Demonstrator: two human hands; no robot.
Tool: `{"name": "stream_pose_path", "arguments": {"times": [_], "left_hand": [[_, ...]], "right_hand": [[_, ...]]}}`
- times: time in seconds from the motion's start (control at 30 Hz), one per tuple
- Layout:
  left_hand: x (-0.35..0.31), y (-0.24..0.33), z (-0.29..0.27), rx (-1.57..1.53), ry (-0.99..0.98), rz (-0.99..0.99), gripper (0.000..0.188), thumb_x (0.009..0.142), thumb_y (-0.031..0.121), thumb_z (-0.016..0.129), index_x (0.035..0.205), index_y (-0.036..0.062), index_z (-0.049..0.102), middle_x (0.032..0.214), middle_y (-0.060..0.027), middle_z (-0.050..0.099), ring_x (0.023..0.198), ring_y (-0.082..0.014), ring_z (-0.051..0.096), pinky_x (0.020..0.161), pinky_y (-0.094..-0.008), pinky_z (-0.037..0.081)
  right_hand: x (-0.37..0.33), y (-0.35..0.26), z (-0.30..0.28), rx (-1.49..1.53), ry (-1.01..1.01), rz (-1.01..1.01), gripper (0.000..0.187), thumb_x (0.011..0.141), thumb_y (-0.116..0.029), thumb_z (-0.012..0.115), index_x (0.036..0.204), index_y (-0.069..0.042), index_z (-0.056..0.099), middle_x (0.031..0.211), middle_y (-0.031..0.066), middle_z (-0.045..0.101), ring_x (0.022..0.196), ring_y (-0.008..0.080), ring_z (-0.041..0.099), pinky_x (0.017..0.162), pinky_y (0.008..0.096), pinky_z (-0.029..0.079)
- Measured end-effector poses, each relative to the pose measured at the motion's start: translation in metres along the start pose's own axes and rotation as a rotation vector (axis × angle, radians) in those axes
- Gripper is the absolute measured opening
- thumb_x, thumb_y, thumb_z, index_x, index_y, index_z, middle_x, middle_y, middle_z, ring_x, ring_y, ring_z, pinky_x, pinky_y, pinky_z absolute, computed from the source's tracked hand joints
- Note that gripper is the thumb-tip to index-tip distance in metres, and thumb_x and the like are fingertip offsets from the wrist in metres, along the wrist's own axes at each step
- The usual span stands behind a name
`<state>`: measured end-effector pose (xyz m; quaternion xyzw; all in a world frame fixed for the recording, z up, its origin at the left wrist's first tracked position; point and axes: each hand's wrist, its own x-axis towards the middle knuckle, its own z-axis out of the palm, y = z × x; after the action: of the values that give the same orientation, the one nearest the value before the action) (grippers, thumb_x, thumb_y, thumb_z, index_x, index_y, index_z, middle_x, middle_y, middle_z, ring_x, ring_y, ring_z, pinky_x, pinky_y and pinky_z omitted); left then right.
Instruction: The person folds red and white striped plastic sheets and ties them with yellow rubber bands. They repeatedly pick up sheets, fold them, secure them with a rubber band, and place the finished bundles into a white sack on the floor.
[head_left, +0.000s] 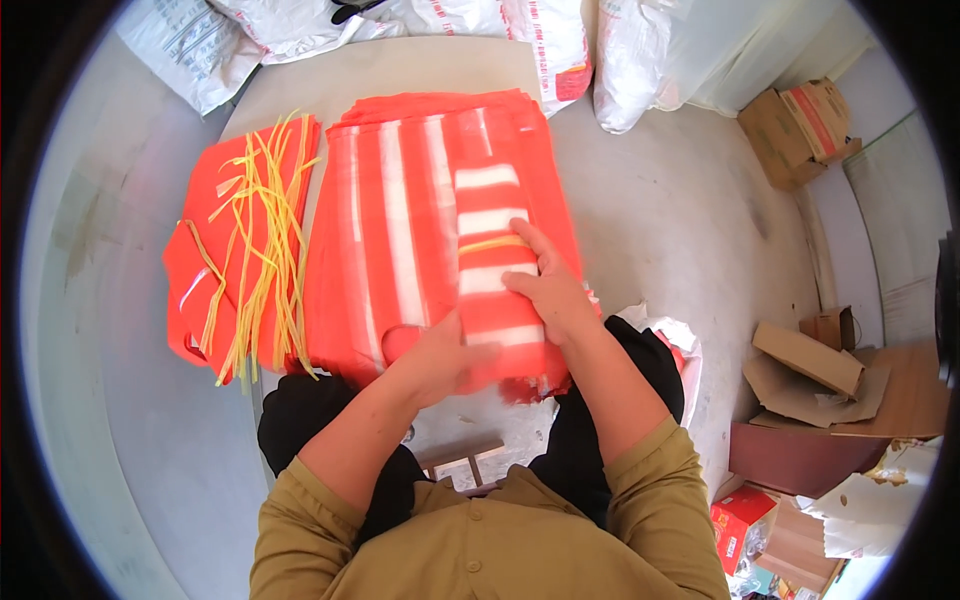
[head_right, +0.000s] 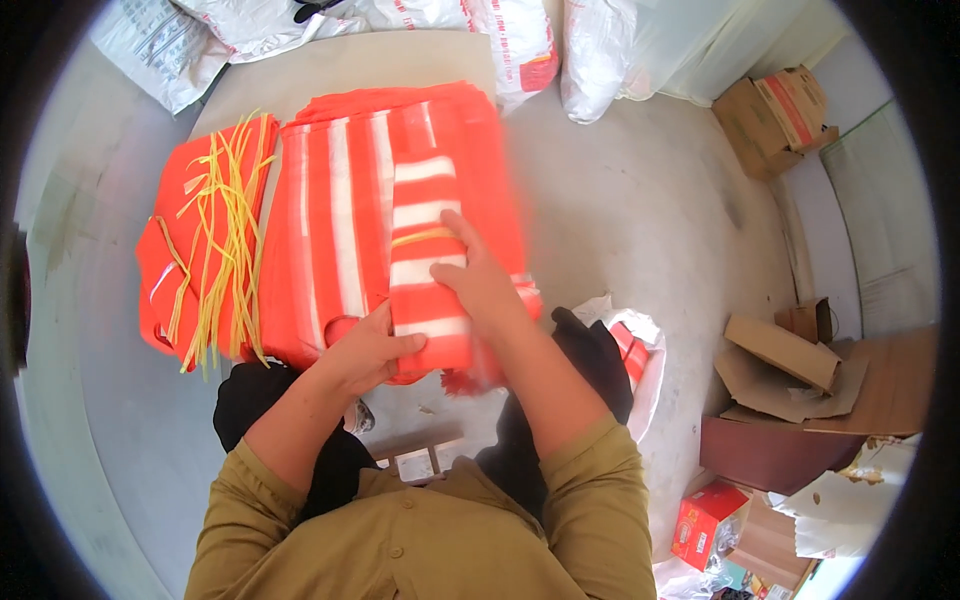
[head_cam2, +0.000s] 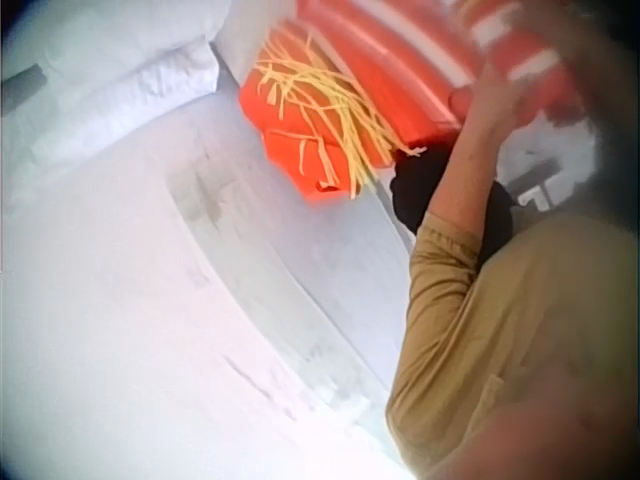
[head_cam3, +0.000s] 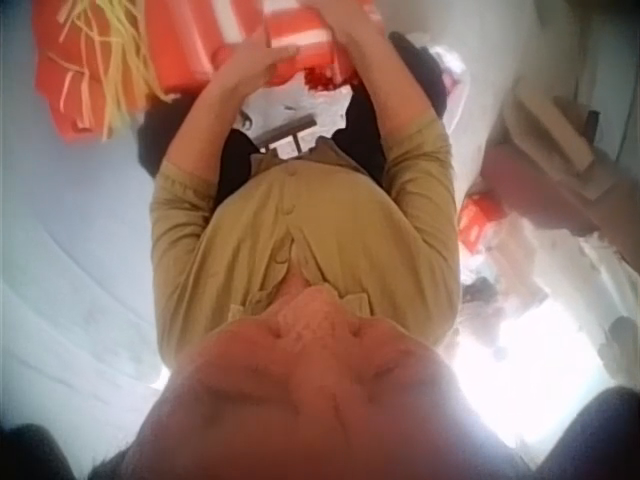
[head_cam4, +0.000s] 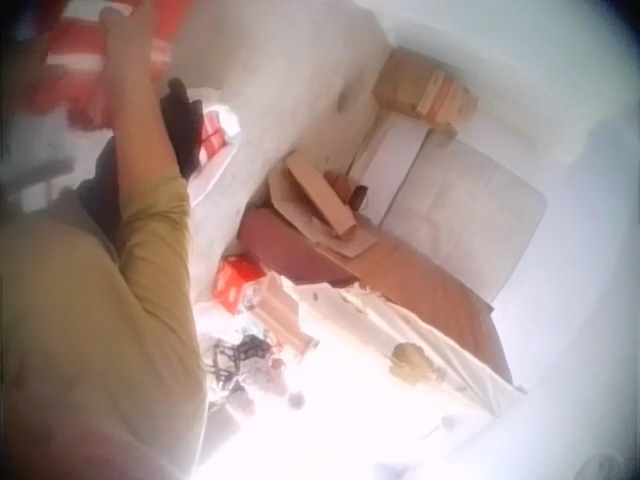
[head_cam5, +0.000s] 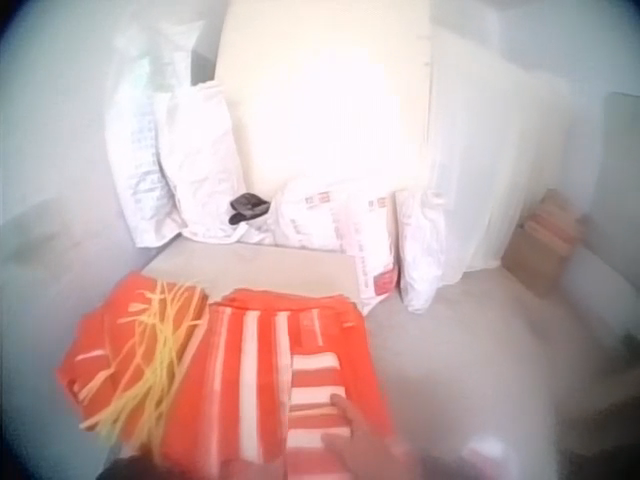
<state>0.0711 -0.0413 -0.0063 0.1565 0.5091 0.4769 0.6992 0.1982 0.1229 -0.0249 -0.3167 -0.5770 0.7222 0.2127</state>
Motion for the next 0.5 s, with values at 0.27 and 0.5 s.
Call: {"name": "stream_pose_path", "arguments": {"times": [0.27, 0.5], "left_hand": [[-0.006, 0.001, -0.016, 0.118, -0.159, 0.186, 0.046, 0.101, 0.009, 0.065, 0.144, 0.0063, 0.051, 0.122, -0.0141, 0.072, 0.105, -0.0246, 0.073, 0.092, -0.0351, 0.058], [0.024, 0.005, -0.078, 0.716, 0.672, 0.758, 0.039, 0.102, 0.016, 0.066, 0.138, 0.0020, 0.060, 0.134, -0.0160, 0.065, 0.129, -0.0274, 0.061, 0.110, -0.0382, 0.047]], "right_hand": [[-0.041, -0.099, -0.082, 0.340, 0.228, -0.375, 0.075, 0.090, 0.009, 0.060, 0.160, -0.006, 0.040, 0.149, 0.0146, 0.056, 0.128, 0.0256, 0.061, 0.108, 0.0388, 0.052], [-0.170, -0.096, -0.211, 0.134, 0.483, -0.475, 0.075, 0.091, 0.010, 0.056, 0.162, -0.005, 0.037, 0.151, 0.0162, 0.053, 0.134, 0.0235, 0.055, 0.110, 0.0366, 0.049]]}}
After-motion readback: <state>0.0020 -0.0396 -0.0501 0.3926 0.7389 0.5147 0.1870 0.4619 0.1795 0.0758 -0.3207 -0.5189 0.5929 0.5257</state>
